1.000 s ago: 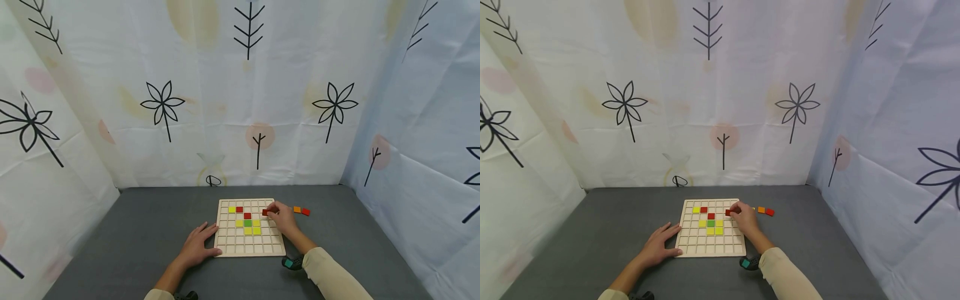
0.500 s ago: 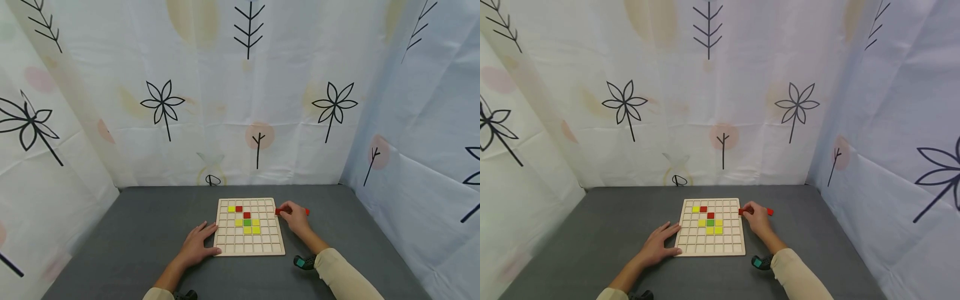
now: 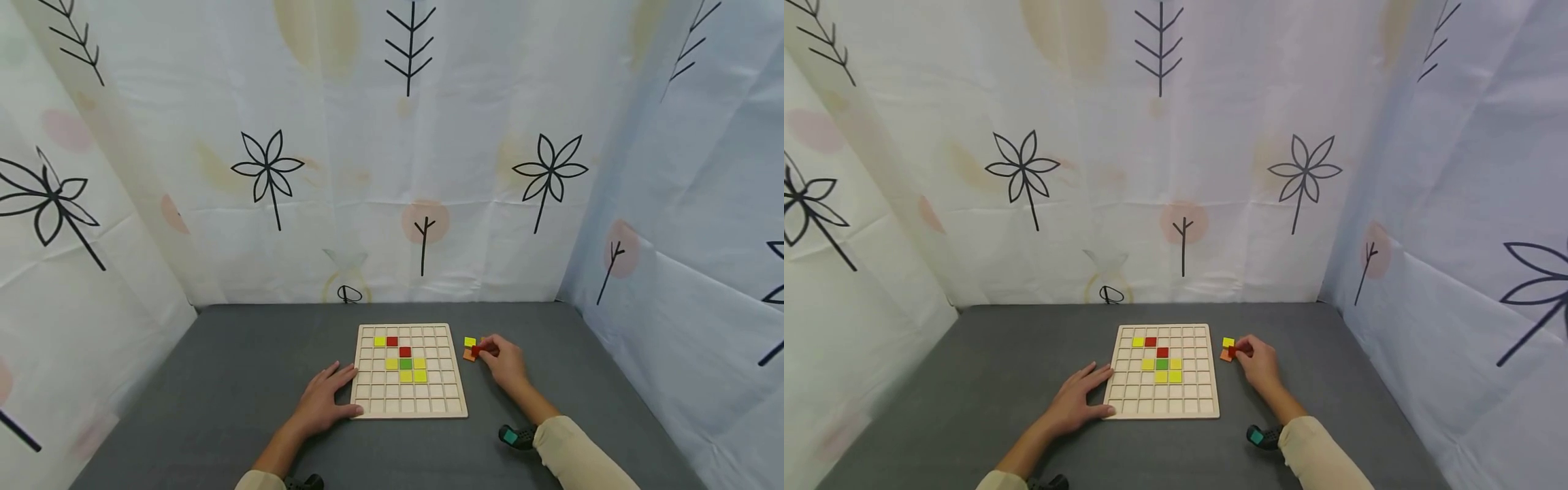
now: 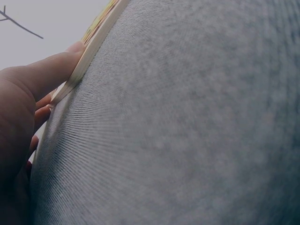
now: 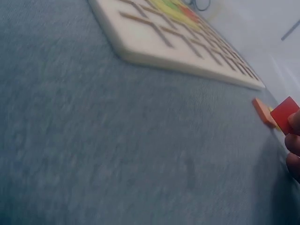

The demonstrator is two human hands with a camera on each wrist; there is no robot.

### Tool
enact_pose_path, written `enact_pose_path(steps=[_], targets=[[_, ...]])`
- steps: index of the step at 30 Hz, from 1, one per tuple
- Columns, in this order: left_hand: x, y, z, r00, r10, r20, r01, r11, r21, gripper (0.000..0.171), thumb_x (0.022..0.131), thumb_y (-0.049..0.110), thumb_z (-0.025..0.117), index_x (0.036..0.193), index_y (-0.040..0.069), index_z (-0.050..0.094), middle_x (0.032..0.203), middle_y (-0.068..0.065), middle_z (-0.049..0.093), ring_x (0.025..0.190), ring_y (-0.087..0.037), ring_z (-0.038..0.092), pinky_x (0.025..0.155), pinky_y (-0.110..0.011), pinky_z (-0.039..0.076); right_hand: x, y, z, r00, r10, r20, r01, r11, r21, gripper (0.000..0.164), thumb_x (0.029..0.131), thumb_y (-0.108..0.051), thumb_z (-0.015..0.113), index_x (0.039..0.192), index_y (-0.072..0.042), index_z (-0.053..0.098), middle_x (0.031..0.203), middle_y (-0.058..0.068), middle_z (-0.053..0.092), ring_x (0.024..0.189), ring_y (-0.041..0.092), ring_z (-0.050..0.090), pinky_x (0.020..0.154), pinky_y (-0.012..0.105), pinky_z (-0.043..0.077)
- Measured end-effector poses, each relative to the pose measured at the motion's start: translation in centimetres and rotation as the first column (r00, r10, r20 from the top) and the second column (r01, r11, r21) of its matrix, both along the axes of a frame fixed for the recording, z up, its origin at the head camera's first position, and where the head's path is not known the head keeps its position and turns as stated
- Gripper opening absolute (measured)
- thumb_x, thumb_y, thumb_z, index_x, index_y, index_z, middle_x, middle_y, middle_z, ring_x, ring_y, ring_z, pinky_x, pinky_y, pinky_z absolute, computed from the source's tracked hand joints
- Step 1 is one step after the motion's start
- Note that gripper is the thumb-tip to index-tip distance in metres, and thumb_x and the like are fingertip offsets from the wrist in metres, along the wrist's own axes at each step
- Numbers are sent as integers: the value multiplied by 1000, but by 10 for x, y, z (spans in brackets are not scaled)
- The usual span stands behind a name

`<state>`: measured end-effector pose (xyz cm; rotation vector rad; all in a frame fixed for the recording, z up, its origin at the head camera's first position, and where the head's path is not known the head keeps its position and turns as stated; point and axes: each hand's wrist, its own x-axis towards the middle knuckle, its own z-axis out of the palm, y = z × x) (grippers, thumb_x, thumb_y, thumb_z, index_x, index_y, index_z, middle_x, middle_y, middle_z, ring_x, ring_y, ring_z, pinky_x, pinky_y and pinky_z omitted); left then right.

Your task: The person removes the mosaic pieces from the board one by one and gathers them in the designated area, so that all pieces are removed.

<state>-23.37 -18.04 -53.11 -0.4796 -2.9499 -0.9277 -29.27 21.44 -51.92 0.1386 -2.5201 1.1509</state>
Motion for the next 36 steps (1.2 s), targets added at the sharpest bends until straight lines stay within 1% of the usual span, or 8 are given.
enact_pose_path(steps=[4, 7, 13, 15, 25, 29, 33, 36], targets=[[-1, 0, 1, 1000, 0, 2, 0, 1000, -9, 83, 75, 58, 75, 144, 17, 52, 148, -1, 46, 142, -33, 27, 109, -63, 19, 5, 8, -4, 999, -30, -24, 30, 1000, -6, 10, 85, 2, 72, 91, -2, 66, 86, 9, 68, 76, 23, 62, 68, 37, 53], [-1, 0, 1, 1000, 2, 2, -2, 1000, -16, 83, 75, 58, 75, 144, 17, 52, 148, -1, 46, 142, -33, 26, 110, -62, 18, 7, 13, -6, 999, -46, -25, 46, 999, 1, 10, 84, 2, 72, 91, -2, 66, 85, 9, 68, 74, 23, 62, 66, 36, 52], [-1, 0, 2, 1000, -3, 0, 3, 1000, -11, 84, 75, 58, 75, 144, 17, 51, 148, -1, 45, 142, -33, 26, 110, -62, 18, 9, 18, -7, 999, -50, 19, 49, 997, 52, 12, 85, -1, 72, 96, 0, 66, 86, 9, 66, 76, 23, 61, 70, 41, 51], [-2, 0, 2, 1000, -10, -3, 10, 1000, -6, 84, 75, 59, 75, 144, 16, 51, 148, -1, 45, 142, -33, 26, 110, -62, 18, 9, 18, -6, 998, -53, 32, 50, 996, 68, 14, 85, -2, 73, 97, 0, 66, 86, 8, 66, 76, 22, 60, 70, 40, 51], [-3, 0, -1, 1000, -8, 1, 8, 1000, -3, 84, 75, 59, 74, 144, 17, 51, 148, -1, 45, 142, -33, 26, 110, -62, 18, 6, 19, -4, 999, -41, 22, 36, 981, 193, 18, 82, -7, 77, 97, 2, 71, 79, 4, 57, 67, 17, 51, 62, 34, 44], [-2, 0, -1, 1000, -8, 4, 8, 1000, -1, 84, 75, 59, 74, 144, 16, 51, 148, -1, 45, 142, -33, 26, 110, -61, 17, 5, 18, -3, 998, -49, 35, 40, 976, 216, 17, 82, -8, 77, 95, 1, 72, 77, 4, 55, 66, 17, 48, 61, 33, 41], [-1, 0, -2, 1000, 0, 6, 0, 1000, 0, 84, 75, 59, 75, 144, 17, 51, 148, -1, 46, 142, -33, 26, 110, -62, 18, 5, 16, -3, 998, -62, 17, 57, 977, 203, 16, 82, -8, 75, 95, 1, 72, 76, 3, 53, 65, 18, 46, 59, 33, 38], [0, 0, -2, 1000, 2, 5, -2, 1000, 2, 83, 75, 58, 75, 144, 17, 51, 148, -1, 45, 142, -33, 26, 110, -62, 18, 6, 14, -4, 998, -68, -6, 68, 983, 172, 17, 83, -7, 74, 97, 3, 72, 76, 4, 52, 64, 18, 45, 59, 33, 37]])
